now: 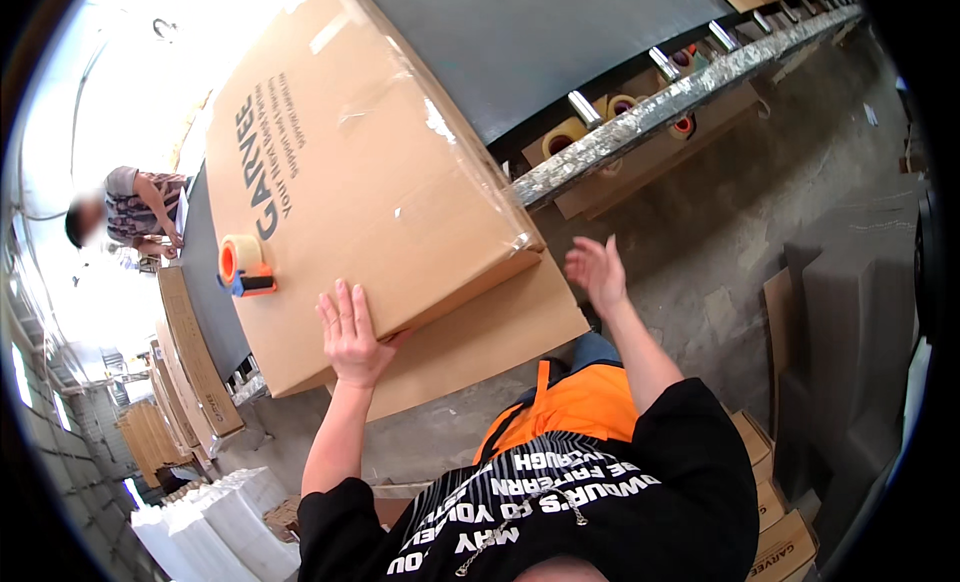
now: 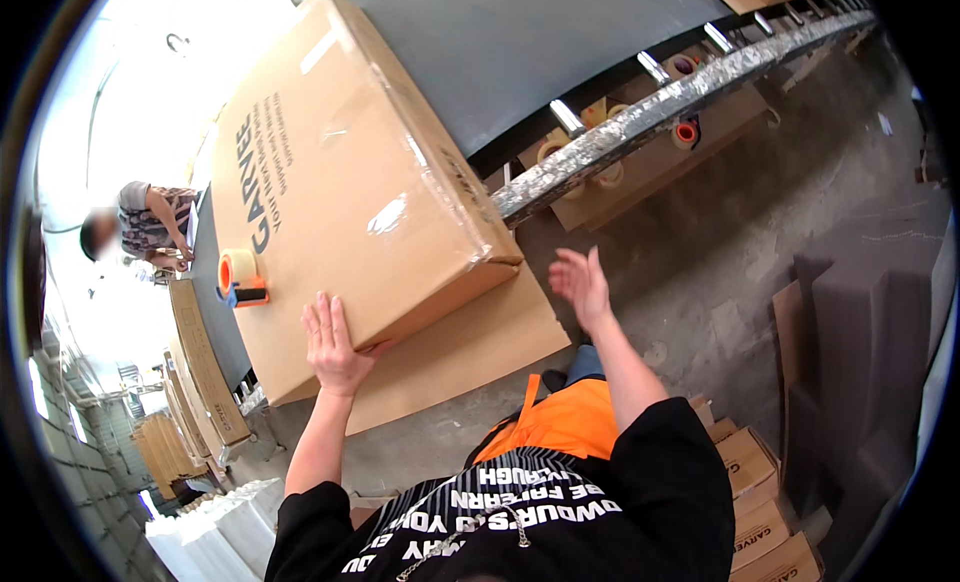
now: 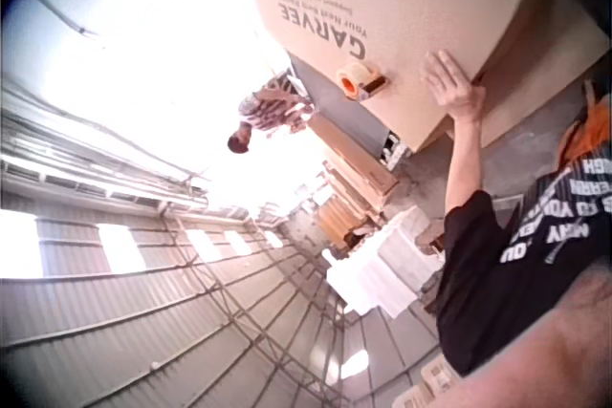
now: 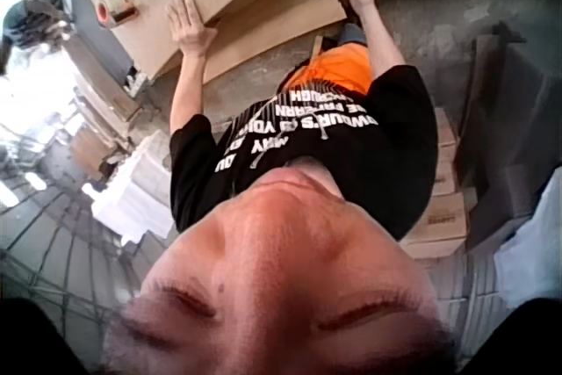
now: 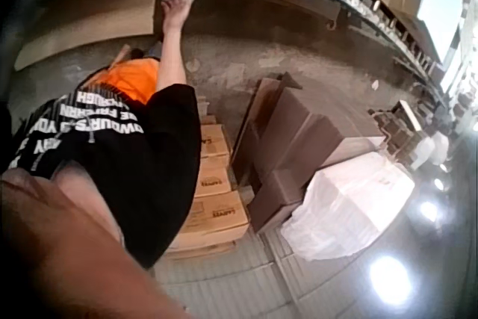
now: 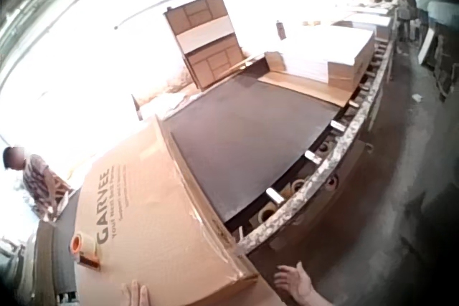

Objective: The person seals large cardboard boxes using a tape dispenser by applying tape along the edges and flaps of the boxes on a conveyor belt.

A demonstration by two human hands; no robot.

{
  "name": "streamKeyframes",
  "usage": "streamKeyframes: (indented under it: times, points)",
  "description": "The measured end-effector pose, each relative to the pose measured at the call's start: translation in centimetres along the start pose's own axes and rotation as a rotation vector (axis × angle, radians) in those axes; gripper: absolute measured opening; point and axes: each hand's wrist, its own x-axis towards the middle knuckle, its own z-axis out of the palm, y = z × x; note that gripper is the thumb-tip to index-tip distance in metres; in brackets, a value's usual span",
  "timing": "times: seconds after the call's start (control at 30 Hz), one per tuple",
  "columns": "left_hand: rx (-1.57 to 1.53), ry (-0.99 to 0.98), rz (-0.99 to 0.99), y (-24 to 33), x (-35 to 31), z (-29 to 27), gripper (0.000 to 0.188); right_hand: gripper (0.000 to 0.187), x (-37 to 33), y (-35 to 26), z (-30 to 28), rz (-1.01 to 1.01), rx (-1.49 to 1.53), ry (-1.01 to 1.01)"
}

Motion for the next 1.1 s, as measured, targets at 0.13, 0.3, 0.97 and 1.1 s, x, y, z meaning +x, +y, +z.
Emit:
streamKeyframes:
  times: [0.13,0.3,0.97,1.1]
  points:
    - [0.04,0.014,0.033,-0.2,0.2,0.4,0.104,0.068,-3.6,5.5,5.9,0.205,0.695,-0.055]
    - [-0.09,-0.027,0.006,-1.2,-0.6,-0.7,0.101,0.063,-0.4,-3.1,19.3,0.137,0.851,0.178]
    - [-0.245,-0.131,0.111,4.0,11.6,-0.5,0.106,0.093,6.0,-14.6,26.4,-0.823,-1.986,-0.347]
    - [-0.261,-0.181,0.098,3.3,10.5,-0.4,0.106,0.099,6.0,-14.4,28.1,-0.707,-2.177,-0.332]
